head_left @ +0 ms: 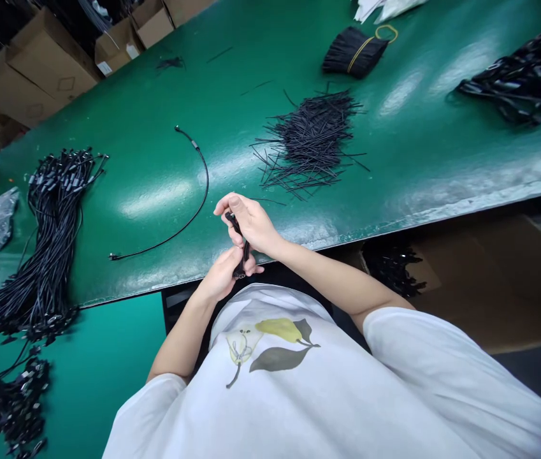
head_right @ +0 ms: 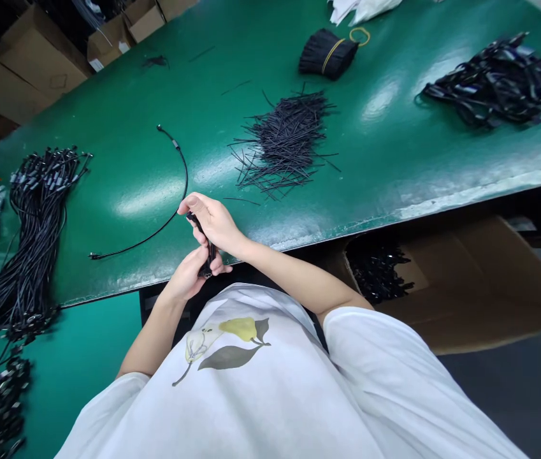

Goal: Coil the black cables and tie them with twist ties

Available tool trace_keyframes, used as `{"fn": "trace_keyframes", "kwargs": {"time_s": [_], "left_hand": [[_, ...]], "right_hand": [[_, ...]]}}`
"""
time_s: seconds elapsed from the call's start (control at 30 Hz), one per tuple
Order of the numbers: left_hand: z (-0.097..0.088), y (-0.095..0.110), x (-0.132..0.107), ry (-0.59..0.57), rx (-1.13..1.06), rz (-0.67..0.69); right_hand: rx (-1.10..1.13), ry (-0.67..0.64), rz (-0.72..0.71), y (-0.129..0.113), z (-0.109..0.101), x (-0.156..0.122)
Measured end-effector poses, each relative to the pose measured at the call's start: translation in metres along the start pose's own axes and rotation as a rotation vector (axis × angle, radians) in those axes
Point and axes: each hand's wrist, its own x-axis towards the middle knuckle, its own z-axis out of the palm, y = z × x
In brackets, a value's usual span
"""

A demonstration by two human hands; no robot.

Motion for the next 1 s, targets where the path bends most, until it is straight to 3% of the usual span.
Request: {"fn": "trace_keyframes", "kwargs": {"time_s": [0.13, 0.33, 0.43, 0.53, 0.6, 0.7, 0.9, 1.0], "left_hand": [[0.007, 0.006, -0.007, -0.035, -0.101, -0.118], [0.008, 0.005, -0.003, -0.001, -0.228, -0.149], [0.004, 0.005, 0.000, -0.031, -0.240, -0.190], [-0.001, 0.006, 0.001, 0.021, -0.163, -0.161], [-0.004, 0.007, 0.000, 0.009, -0.036, -0.165], [-0.004, 0.008, -0.003, -0.127, 0.210, -0.204], [0.002, 0.013, -0.009, -0.292, 0.851, -0.093], [0.004, 0.009, -0.005, -0.282, 1.212, 0.040]], "right_hand": [[0.057, -0.018, 0.062, 0.008, -0.006, 0.007], [0.043, 0.028, 0.120, 0.002, -0.019, 0.009], [-0.295, -0.017, -0.089, -0.018, -0.033, -0.003], [-0.866, -0.244, -0.441, -0.036, -0.049, -0.020], [-1.230, -0.470, -0.607, -0.037, -0.059, -0.032], [-1.601, -0.689, -0.664, -0.026, -0.070, -0.048], [-1.671, -0.790, -0.649, -0.018, -0.081, -0.066], [-1.667, -0.826, -0.580, -0.019, -0.081, -0.067]]}}
